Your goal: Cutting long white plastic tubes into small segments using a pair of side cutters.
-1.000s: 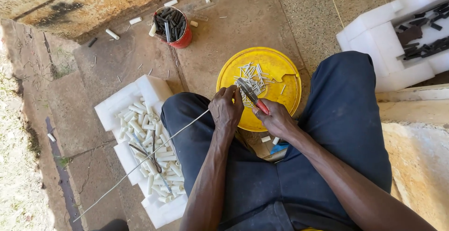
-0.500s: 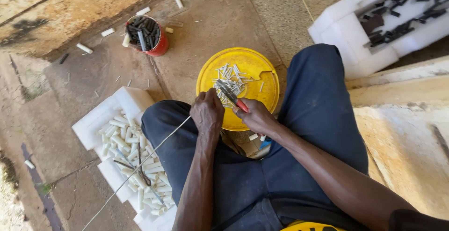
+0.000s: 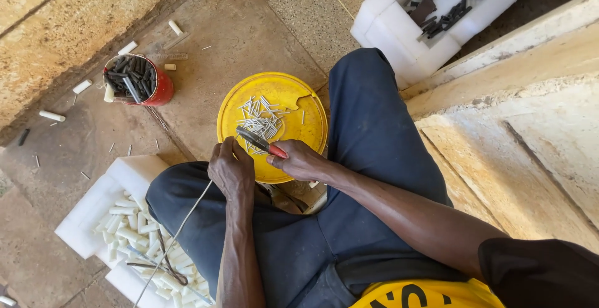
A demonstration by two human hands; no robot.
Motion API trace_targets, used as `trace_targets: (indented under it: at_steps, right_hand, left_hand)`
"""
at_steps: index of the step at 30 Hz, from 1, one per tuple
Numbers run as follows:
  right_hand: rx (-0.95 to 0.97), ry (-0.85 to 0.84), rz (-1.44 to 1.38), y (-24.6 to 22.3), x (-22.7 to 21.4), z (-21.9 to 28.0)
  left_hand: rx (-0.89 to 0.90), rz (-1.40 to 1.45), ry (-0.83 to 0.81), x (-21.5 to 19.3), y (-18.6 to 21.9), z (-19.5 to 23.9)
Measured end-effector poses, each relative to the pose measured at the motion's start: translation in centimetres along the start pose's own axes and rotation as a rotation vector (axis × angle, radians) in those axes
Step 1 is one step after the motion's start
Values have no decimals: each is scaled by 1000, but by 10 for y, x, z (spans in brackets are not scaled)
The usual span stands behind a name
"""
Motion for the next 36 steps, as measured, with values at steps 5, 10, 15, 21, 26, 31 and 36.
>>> trace_targets:
  at_steps: [5, 10, 15, 21, 26, 31, 36]
  right_hand:
    - [-51, 11, 148, -13, -5, 13]
    - [-124, -4, 196, -9, -16, 3]
    - [-315, -92, 482, -19, -34, -20]
    - [-293, -95, 417, -16, -54, -29]
    - [-213, -36, 265, 16, -43, -34]
    - [-192, 9, 206, 22, -46, -33]
    - [-125, -6, 194, 21, -32, -19]
  left_hand:
    - [16, -21, 5, 2, -2, 3]
    - [81, 7, 51, -9, 11, 0]
    - [156, -27, 58, -8, 16, 0]
    - [183, 31, 61, -8, 13, -1]
    - [181, 27, 45, -8, 19, 1]
    - [185, 6, 94, -16, 26, 0]
    - [86, 36, 17, -15, 27, 2]
Point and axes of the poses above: each hand's wrist, its own z-axis away from the middle knuckle, its own x-axis out of the palm, y = z × x, the point moved 10 cm from there along -z, towards the middle knuckle, and after that the axes turned 10 degrees about z, right-handed, at the moved point
